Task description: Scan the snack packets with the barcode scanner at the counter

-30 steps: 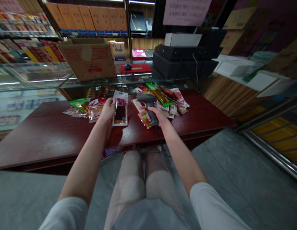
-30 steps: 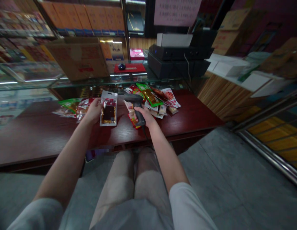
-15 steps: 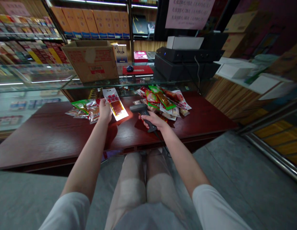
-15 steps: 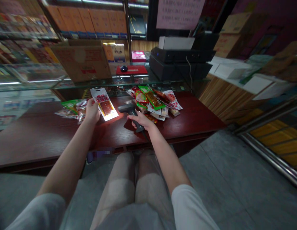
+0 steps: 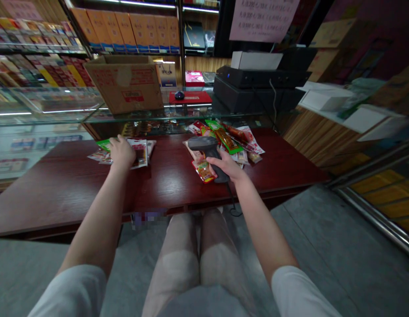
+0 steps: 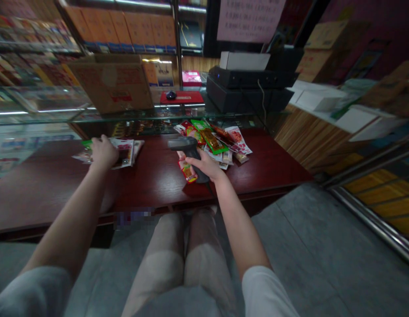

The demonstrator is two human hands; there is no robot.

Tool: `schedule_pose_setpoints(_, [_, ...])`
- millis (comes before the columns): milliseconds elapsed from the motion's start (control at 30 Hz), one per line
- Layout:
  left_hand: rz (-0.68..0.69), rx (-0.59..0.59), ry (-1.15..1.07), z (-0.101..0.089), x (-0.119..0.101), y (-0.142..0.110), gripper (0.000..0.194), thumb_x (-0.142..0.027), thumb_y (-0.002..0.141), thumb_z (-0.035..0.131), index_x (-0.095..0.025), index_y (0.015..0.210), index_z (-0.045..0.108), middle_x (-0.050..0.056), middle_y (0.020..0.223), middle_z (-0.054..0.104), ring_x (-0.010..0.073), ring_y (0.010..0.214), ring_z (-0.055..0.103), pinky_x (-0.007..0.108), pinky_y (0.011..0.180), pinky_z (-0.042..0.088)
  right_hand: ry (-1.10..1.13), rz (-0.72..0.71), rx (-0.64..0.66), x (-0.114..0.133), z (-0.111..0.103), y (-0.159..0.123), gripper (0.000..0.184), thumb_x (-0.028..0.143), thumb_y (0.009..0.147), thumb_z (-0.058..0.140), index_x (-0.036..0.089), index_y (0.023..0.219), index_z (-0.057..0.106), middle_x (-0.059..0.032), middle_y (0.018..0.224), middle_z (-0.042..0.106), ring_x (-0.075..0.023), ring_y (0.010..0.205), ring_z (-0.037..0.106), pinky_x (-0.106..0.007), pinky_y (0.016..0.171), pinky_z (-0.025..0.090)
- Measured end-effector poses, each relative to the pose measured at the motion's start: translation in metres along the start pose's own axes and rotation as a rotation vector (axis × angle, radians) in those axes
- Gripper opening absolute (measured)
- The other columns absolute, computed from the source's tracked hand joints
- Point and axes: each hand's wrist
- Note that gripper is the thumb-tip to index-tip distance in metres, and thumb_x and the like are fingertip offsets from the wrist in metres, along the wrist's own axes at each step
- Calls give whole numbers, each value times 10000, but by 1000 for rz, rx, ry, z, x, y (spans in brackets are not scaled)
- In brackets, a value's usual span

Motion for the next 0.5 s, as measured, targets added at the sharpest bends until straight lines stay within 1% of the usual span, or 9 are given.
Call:
schedule_pose_setpoints(67, [82,-11,108,-2,-5,-4,499,-162,760,544,0,1232,574,405,1414,422,538,1335,415,684,1043,342,-16,-42,-31,14,-7,-3,306,434,797,706,217,954,560,26,649,634,-92,401,469,-232,373,359])
schedule_pose_setpoints(133, [215,41,111,4,-19,-11,417,-210,811,508,-10,1162,611,384,1365,486,504,1317,448,650,1060,346,-16,-84,-73,26,-14,-2,305,430,801,703,211,953,556,24,648,631,-92,407,473,-229,373,356])
schedule_pose_setpoints(167, [291,105,75,10,-29,-17,398,-252,845,490,-34,1150,623,354,1322,541,472,1292,489,620,1063,363,-7,-101,-100,31,-19,0,310,427,797,706,211,953,546,21,669,642,-90,413,480,-226,373,357])
schedule_pose_setpoints(233, [374,284,-17,24,-56,-29,395,-338,903,446,-79,1124,647,277,1201,651,395,1197,592,529,1040,427,18,-128,-148,39,-28,8,328,431,784,712,218,950,526,10,733,673,-84,421,488,-220,371,361])
schedule_pose_setpoints(300, [378,474,-80,42,-85,-44,421,-435,917,460,-102,1061,674,232,1124,703,349,1118,653,439,993,474,41,-157,-171,42,-37,20,341,446,775,712,222,946,520,-1,796,698,-72,419,478,-215,365,360])
schedule_pose_setpoints(367, [344,635,-114,59,-112,-58,458,-529,905,495,-130,1009,693,201,1076,729,329,1068,684,384,922,508,58,-179,-170,43,-45,33,343,452,768,711,221,937,523,-14,848,714,-63,416,468,-210,356,352])
schedule_pose_setpoints(433, [309,703,-133,73,-133,-70,443,-542,885,543,-157,1043,695,179,1087,737,312,1095,683,351,908,509,70,-168,-165,42,-52,45,340,439,761,713,215,934,525,-26,881,724,-61,416,471,-209,353,355])
schedule_pose_setpoints(500, [302,718,-146,83,-148,-79,495,-554,865,574,-159,1148,669,196,1176,713,319,1168,654,366,936,496,81,-123,-157,39,-57,54,344,420,747,721,210,931,520,-34,876,729,-66,423,482,-210,355,366])
Point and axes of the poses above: each hand's wrist, its own y-axis towards the middle knuckle, its own z-axis out of the palm, x = y × z
